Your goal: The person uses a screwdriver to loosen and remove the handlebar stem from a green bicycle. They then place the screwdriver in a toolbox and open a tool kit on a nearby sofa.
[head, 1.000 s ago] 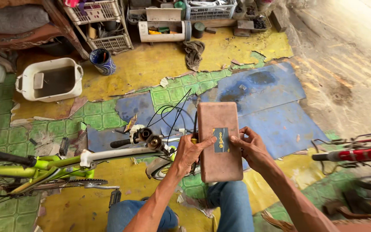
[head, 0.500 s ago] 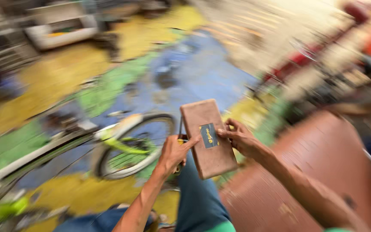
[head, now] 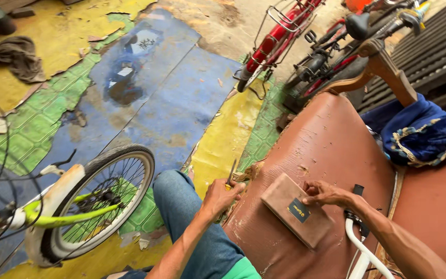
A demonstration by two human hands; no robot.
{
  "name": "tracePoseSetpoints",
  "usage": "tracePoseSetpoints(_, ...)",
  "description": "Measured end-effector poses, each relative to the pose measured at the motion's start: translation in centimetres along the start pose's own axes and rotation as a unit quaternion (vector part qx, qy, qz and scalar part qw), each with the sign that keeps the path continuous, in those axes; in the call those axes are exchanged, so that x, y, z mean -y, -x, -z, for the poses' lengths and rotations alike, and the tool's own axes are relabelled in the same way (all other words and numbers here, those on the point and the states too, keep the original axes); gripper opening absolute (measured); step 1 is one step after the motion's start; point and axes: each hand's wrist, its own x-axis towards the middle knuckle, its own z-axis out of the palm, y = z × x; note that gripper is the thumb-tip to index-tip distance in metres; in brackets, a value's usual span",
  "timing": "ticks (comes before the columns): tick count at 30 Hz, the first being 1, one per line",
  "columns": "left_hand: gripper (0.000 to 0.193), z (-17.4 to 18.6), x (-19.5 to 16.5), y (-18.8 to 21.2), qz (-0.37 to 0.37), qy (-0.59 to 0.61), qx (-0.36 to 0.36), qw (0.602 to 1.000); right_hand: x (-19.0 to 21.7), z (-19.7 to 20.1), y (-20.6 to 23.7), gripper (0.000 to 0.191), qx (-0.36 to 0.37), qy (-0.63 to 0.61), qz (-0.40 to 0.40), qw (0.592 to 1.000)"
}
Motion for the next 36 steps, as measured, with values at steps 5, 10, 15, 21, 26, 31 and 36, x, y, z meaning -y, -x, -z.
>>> tracePoseSetpoints(5,0.043,-2.6,-0.6,0.0,0.007,-0.013,0.052,0.999,-2.2,1.4,0.6,0.025,-0.080,0.179,-0.053,0.979)
tracePoseSetpoints(10,0.049,-4.3,-1.8,0.7,0.041,-0.040,0.101,0.993,-3.0,1.7,1.5,0.024,-0.096,0.277,-0.003,0.956)
tracePoseSetpoints(15,0.052,-5.1,-1.1,0.5,0.053,0.049,0.106,0.992,0.3,1.8,3.9,0.022,0.031,0.235,0.065,0.969)
tracePoseSetpoints(21,0.065,-4.4,1.2,0.6,0.037,0.020,0.108,0.993,4.1,-6.8,4.0,0.026,0.120,0.282,0.110,0.945)
tracePoseSetpoints(26,0.072,-3.7,2.9,2.2,0.012,-0.109,0.094,0.990,4.1,-14.0,3.0,0.018,0.055,0.275,0.177,0.943)
tracePoseSetpoints(31,0.058,-3.5,3.8,3.2,-0.015,-0.175,0.100,0.979,0.9,-16.3,1.4,0.016,-0.001,0.257,0.171,0.951)
tracePoseSetpoints(36,0.050,-5.4,4.6,3.1,0.168,-0.098,0.245,0.950,-3.8,-9.9,-1.0,0.022,-0.219,0.392,0.170,0.877)
